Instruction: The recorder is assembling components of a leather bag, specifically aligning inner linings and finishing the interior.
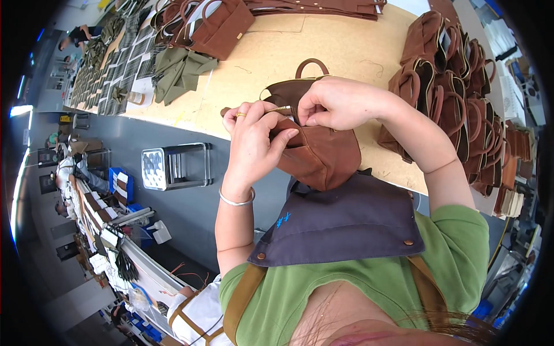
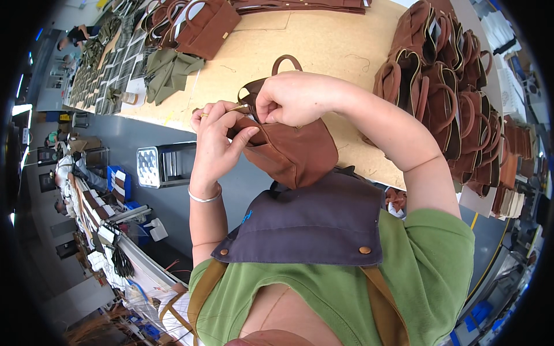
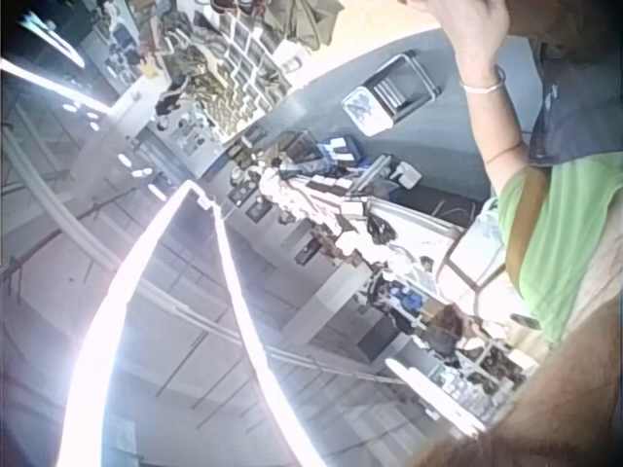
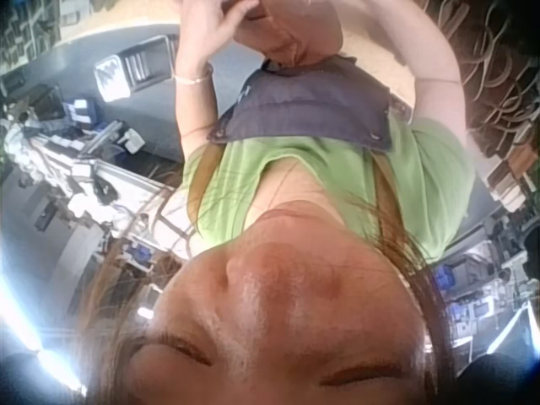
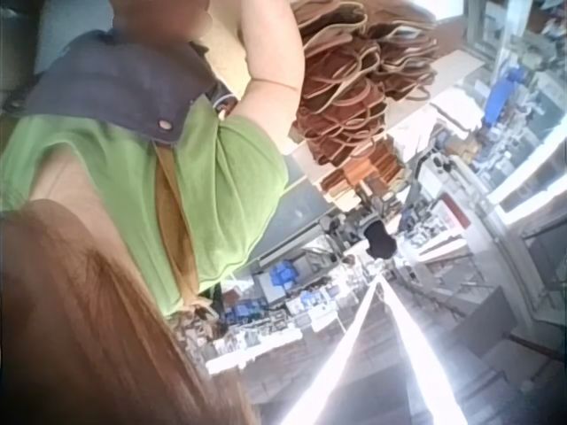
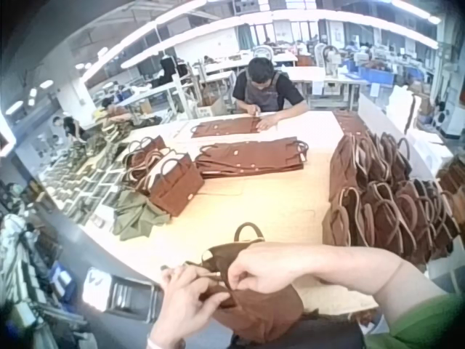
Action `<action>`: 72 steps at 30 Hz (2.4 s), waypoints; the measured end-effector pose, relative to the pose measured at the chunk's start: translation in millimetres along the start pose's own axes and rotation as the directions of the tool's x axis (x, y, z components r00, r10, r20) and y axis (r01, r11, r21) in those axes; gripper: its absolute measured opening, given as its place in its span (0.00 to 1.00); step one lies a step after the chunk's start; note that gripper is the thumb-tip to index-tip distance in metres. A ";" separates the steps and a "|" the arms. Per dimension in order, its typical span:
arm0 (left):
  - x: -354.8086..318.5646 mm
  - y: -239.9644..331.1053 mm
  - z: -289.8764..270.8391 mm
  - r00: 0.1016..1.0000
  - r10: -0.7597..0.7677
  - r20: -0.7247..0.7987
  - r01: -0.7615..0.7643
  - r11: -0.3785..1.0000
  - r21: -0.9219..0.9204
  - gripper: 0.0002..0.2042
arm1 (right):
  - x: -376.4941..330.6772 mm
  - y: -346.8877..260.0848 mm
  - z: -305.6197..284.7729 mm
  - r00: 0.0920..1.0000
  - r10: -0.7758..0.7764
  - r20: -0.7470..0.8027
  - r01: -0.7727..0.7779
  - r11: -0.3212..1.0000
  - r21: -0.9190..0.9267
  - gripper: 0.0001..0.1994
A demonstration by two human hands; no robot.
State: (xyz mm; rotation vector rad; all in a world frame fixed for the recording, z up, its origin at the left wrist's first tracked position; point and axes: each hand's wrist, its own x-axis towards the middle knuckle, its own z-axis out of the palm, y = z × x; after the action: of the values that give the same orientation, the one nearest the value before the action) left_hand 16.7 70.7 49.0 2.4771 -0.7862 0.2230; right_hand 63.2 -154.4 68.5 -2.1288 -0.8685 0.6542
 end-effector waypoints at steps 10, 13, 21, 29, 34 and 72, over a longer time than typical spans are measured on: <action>1.5 0.5 -0.4 1.000 -0.007 0.010 0.007 1.000 -0.022 0.10 | 0.5 -0.5 -1.4 0.999 0.002 0.035 -0.002 1.000 0.015 0.04; 2.6 1.7 -1.9 0.999 -0.014 0.033 0.016 0.999 -0.040 0.10 | 1.1 6.1 -0.8 0.998 -0.037 0.047 0.033 0.996 0.080 0.04; 11.7 -2.7 -8.6 0.993 0.007 0.116 0.004 0.996 -0.093 0.09 | 0.5 9.5 3.2 0.999 0.023 0.039 -0.032 0.970 0.243 0.07; 10.6 -15.2 -7.7 0.998 0.013 0.067 0.000 0.982 -0.190 0.07 | -3.7 16.2 8.0 0.999 0.011 -0.031 -0.002 0.963 0.271 0.08; 12.2 -18.1 -6.9 0.999 0.042 0.007 -0.040 0.972 -0.232 0.06 | -5.1 25.9 10.9 0.996 0.044 -0.076 -0.006 0.895 0.445 0.11; 22.8 -15.9 -8.9 0.995 -0.026 0.093 0.049 0.965 -0.257 0.07 | -2.1 27.0 27.8 0.937 -0.134 -0.322 0.214 0.951 0.225 0.06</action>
State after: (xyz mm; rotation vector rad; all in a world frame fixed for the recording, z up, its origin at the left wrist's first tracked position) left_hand 44.5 75.3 56.5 2.2642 -0.7518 -0.0049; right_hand 53.3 -157.4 31.1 -1.8300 -0.7477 0.3145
